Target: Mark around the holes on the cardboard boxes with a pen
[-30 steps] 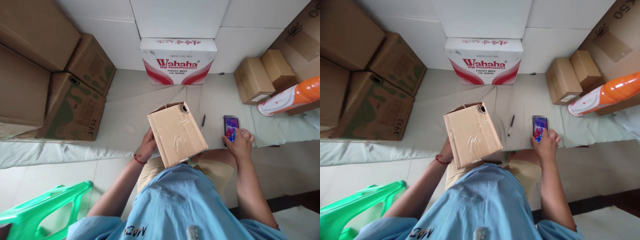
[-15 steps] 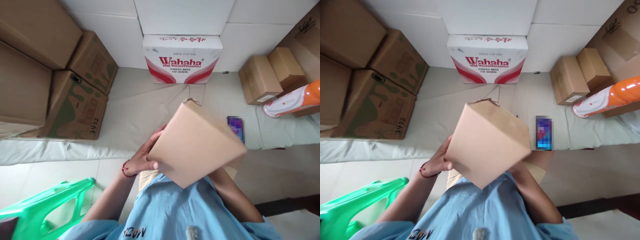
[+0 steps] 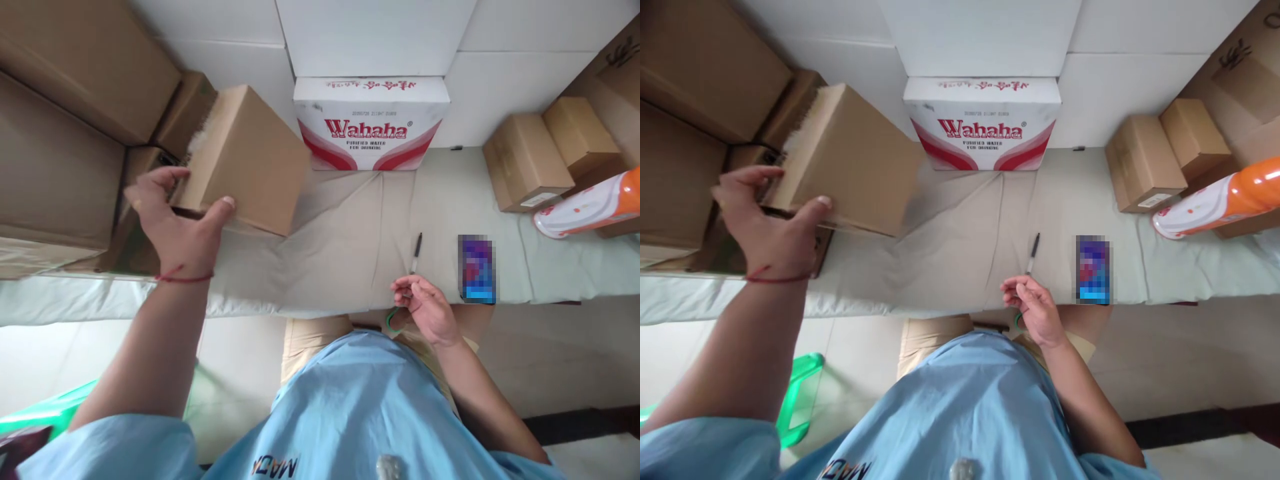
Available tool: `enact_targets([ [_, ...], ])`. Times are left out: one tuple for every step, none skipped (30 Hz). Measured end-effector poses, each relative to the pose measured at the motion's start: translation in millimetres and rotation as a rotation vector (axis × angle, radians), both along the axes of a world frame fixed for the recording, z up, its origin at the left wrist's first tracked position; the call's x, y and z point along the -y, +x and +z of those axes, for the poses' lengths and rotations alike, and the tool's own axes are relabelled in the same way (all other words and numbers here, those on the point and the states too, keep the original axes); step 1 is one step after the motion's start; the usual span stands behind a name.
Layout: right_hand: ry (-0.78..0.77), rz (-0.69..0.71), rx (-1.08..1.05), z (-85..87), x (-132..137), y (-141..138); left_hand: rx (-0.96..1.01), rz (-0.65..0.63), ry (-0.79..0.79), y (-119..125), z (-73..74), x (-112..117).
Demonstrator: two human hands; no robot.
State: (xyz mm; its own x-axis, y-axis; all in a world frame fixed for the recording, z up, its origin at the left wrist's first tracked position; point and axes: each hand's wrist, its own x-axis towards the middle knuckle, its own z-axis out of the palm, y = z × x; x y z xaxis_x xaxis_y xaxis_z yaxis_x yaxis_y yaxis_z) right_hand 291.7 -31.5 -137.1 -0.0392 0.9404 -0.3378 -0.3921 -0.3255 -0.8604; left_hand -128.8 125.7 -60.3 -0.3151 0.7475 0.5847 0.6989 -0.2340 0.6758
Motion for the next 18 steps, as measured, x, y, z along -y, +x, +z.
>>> enact_targets([
  [0.000,-0.024,0.011,-1.8,4,5,-0.052,0.032,-0.010,-5,1.8,-16],
  [0.004,-0.046,0.027,-3.4,7,10,-0.086,0.056,-0.023,-8,2.7,-31],
  [0.009,-0.066,0.046,-4.7,10,14,-0.109,0.072,-0.045,-9,2.8,-44],
  [0.015,-0.084,0.064,-5.4,12,18,-0.113,0.088,-0.071,-8,2.4,-56],
  [0.022,-0.098,0.082,-5.4,14,20,-0.109,0.095,-0.106,-5,1.8,-66],
  [0.034,-0.107,0.100,-4.6,16,22,-0.100,0.107,-0.149,-1,1.0,-75],
  [0.049,-0.110,0.121,-3.1,18,24,-0.090,0.127,-0.202,4,0.3,-81],
  [0.070,-0.108,0.148,-0.8,19,25,-0.090,0.144,-0.264,10,-0.8,-85],
  [0.096,-0.101,0.184,2.1,18,27,-0.100,0.157,-0.326,15,-2.4,-87],
  [0.127,-0.091,0.234,5.5,17,31,-0.116,0.164,-0.377,19,-5.2,-88],
  [0.161,-0.095,0.307,9.2,13,37,-0.134,0.158,-0.403,21,-9.5,-86],
  [0.199,-0.121,0.407,13.1,8,47,-0.154,0.138,-0.403,22,-16.1,-82],
  [0.232,-0.174,0.540,17.0,0,61,-0.164,0.112,-0.366,22,-25.0,-77],
  [0.263,-0.260,0.696,20.5,-11,80,-0.162,0.089,-0.306,21,-36.3,-69],
  [0.280,-0.370,0.876,23.6,-24,103,-0.161,0.053,-0.242,19,-49.5,-58],
  [0.264,-0.483,1.060,26.0,-40,129,-0.144,-0.007,-0.171,18,-64.1,-44],
  [0.244,-0.598,1.211,27.6,-57,158,-0.118,-0.068,-0.132,19,-79.1,-27],
  [0.207,-0.644,1.327,28.6,-76,187,-0.100,-0.108,-0.131,21,-93.7,-7],
])
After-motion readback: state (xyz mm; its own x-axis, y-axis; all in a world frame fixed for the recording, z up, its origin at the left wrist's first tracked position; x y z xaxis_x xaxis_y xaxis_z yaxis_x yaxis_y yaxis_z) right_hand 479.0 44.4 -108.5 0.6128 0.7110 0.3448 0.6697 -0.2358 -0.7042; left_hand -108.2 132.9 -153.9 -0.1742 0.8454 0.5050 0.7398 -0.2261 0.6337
